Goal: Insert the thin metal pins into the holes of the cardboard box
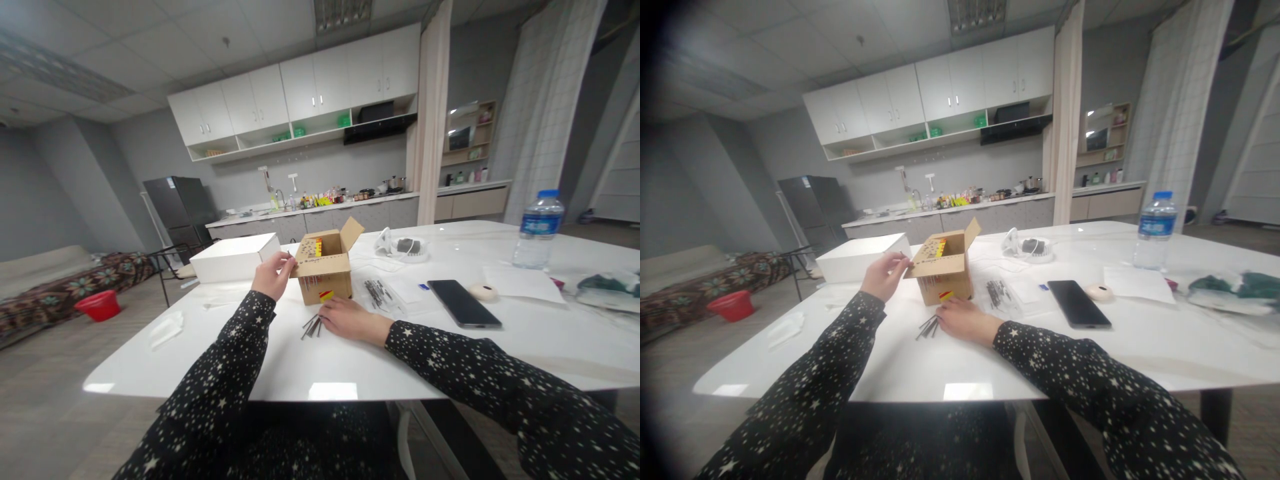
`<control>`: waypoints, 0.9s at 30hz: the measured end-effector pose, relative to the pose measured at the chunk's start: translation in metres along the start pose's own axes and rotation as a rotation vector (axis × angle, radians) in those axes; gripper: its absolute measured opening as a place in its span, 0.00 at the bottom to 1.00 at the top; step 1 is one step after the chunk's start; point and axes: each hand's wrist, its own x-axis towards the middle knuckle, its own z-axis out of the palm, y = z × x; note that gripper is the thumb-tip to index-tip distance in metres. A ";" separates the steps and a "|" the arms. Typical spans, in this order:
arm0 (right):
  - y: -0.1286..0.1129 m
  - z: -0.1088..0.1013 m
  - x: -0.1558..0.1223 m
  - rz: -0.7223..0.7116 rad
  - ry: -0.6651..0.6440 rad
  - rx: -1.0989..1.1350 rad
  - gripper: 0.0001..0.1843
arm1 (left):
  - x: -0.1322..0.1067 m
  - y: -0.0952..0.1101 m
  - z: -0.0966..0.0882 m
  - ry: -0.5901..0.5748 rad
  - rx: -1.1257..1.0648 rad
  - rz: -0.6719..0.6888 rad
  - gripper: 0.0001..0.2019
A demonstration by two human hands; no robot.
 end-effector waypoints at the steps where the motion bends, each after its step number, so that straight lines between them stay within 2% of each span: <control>1: 0.000 0.000 0.000 0.000 0.000 0.001 0.15 | 0.000 0.000 0.000 -0.003 0.023 0.001 0.11; 6: 0.000 0.002 0.001 0.006 -0.019 -0.006 0.16 | 0.003 0.002 0.002 0.011 0.090 0.038 0.11; 16: -0.003 0.000 0.002 0.002 -0.013 -0.006 0.15 | 0.005 0.005 0.008 -0.062 0.215 0.079 0.11; 27: -0.002 0.007 0.004 -0.009 -0.021 -0.018 0.16 | 0.010 0.020 0.019 -0.118 0.198 0.117 0.09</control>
